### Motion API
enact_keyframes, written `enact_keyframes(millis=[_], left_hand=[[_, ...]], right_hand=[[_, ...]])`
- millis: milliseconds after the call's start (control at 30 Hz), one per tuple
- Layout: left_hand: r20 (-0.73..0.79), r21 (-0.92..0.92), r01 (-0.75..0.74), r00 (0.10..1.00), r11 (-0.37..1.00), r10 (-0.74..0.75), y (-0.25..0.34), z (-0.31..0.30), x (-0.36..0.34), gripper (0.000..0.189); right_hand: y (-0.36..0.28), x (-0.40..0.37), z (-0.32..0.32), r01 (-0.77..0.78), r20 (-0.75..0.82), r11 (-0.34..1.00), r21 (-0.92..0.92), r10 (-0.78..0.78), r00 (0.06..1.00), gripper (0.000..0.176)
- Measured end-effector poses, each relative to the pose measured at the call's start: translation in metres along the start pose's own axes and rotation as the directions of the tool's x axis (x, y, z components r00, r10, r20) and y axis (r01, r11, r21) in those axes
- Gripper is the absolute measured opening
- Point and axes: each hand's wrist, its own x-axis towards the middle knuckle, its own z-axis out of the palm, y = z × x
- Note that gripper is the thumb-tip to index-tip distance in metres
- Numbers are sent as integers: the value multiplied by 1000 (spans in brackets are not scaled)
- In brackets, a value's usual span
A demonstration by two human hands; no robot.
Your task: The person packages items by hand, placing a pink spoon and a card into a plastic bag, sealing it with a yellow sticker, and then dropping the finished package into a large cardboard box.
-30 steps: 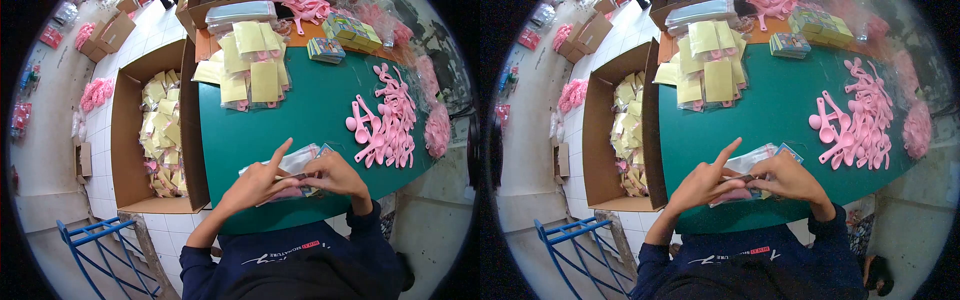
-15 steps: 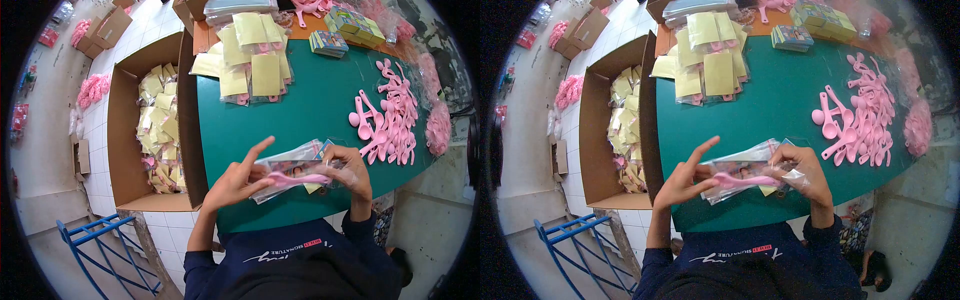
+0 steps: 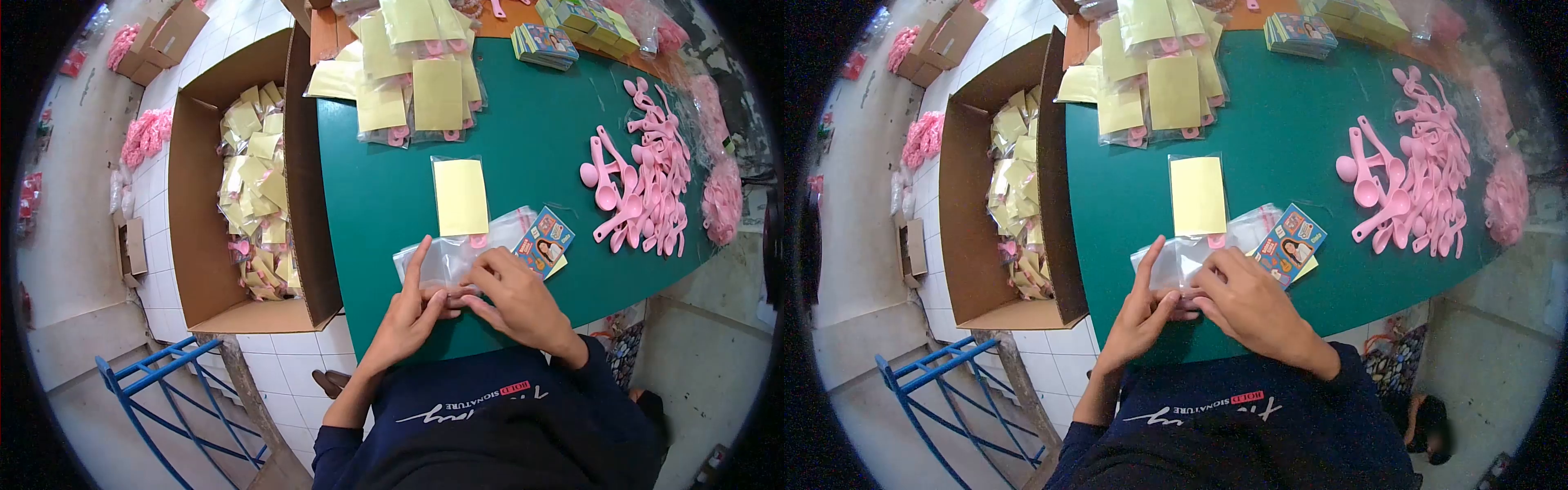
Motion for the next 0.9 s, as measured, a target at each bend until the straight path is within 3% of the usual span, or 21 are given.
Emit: enact_keyframes(millis=[167, 267, 367, 467, 533, 633, 767, 800, 833, 867, 900], left_hand=[[-13, 68, -18, 1000, 998, 19, -7, -1, -4, 64], [-30, 343, 36, 999, 939, -28, 7, 0, -8, 63], [-65, 382, -10, 997, 924, 38, 7, 5, -8, 63], [-115, 219, -71, 989, 973, 98, 0, 10, -3, 64], [-142, 283, -17, 988, 959, 60, 7, 12, 0, 64], [-196, 291, -3, 979, 957, 62, 15, 19, 3, 64], [-313, 193, -41, 945, 980, 101, 6, 20, 11, 52], [-254, 113, -32, 965, 993, 60, 5, 16, 11, 49], [-191, 32, -17, 981, 999, 23, 4, 10, 10, 45], [-125, -47, 5, 992, 999, -11, 4, 7, 8, 42], [-139, -146, 1, 990, 989, -22, 6, 11, 9, 32]], right_hand=[[2, 4, 8, 43, 27, 998, 49, -44, 999, 21], [1, 4, 6, 71, -8, 996, 57, -70, 997, 20], [2, 5, 2, 102, 4, 994, 35, -103, 995, 20], [1, 2, 2, 153, 24, 988, -16, -152, 988, 19], [-1, 1, 3, 199, 18, 978, -56, -198, 980, 19], [1, 0, -3, 236, 150, 971, -44, -227, 962, 21], [19, -2, -36, 262, 329, 901, 346, -378, 865, 17], [32, -1, -51, 251, 346, 848, 467, -437, 830, 15], [48, -1, -80, 182, 345, 798, 575, -438, 830, 17], [83, -3, -111, 222, 309, 792, 569, -456, 834, 19], [126, -15, -134, 18, 183, 580, 814, -286, 941, 25]])
